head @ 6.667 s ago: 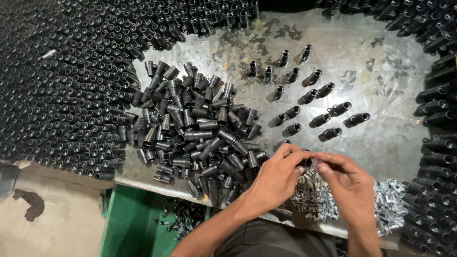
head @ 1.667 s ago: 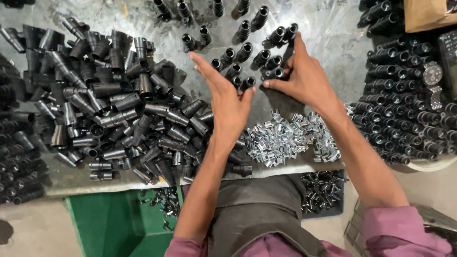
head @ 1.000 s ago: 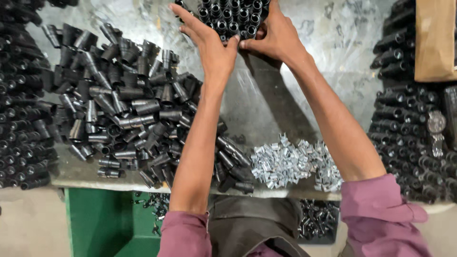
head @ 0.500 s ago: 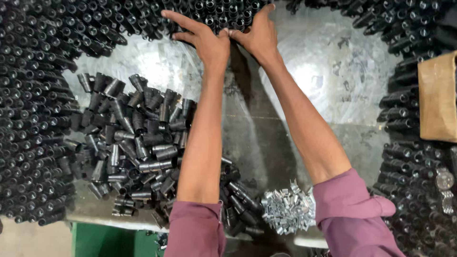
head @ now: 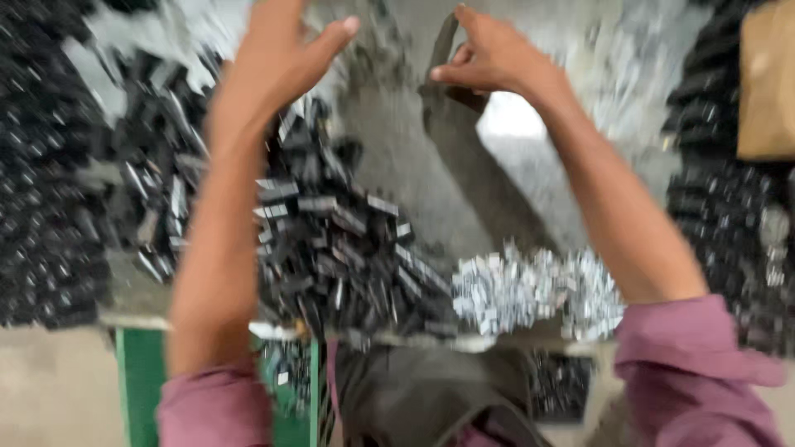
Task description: The person repeatedly picks up small black cylindrical metal parts and silver metal clips from piles on a metal workbench. They insert the clips into the cylinders by hand and place the assembled units into a separate area on the table. The process is continuous and repetitive throughout the clip.
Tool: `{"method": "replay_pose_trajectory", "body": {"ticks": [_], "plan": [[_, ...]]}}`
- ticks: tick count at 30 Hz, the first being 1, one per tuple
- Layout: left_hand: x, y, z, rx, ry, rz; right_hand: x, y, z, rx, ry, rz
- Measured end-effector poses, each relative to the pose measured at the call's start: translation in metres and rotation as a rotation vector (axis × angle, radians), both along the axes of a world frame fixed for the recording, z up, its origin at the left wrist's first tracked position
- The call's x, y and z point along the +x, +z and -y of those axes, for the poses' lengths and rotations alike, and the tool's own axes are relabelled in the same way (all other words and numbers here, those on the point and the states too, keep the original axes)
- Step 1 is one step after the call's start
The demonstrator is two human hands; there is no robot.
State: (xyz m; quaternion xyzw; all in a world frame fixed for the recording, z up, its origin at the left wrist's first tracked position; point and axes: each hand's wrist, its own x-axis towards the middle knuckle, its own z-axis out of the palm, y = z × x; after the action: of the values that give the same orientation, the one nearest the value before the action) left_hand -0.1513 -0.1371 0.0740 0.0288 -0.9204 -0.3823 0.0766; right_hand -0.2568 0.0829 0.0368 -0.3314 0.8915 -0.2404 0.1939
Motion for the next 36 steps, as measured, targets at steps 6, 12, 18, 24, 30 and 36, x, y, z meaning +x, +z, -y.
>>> {"method": "replay_pose_trajectory", "body": {"ticks": [6,12,18,24,30,36], "plan": [[0.204,-0.022,-0.042,-0.383,-0.036,-0.065,0.161,0.018,-0.101,-0.047,0.285,-0.153],[0.303,-0.086,-0.100,-0.332,0.145,0.091,0.307,-0.003,-0.103,-0.054,-0.058,0.102],[0.305,-0.144,-0.100,-0.390,0.205,0.140,0.321,-0.047,-0.085,-0.131,-0.160,0.007],[0.249,-0.145,-0.102,-0.456,0.312,0.105,0.270,-0.046,-0.055,-0.244,-0.127,-0.093],[0.225,-0.084,-0.102,-0.392,0.255,-0.154,0.238,-0.010,-0.109,-0.053,-0.350,-0.241],[0.120,-0.096,-0.099,-0.493,-0.095,-0.216,0.217,-0.030,-0.130,0.144,-0.423,-0.099]]}}
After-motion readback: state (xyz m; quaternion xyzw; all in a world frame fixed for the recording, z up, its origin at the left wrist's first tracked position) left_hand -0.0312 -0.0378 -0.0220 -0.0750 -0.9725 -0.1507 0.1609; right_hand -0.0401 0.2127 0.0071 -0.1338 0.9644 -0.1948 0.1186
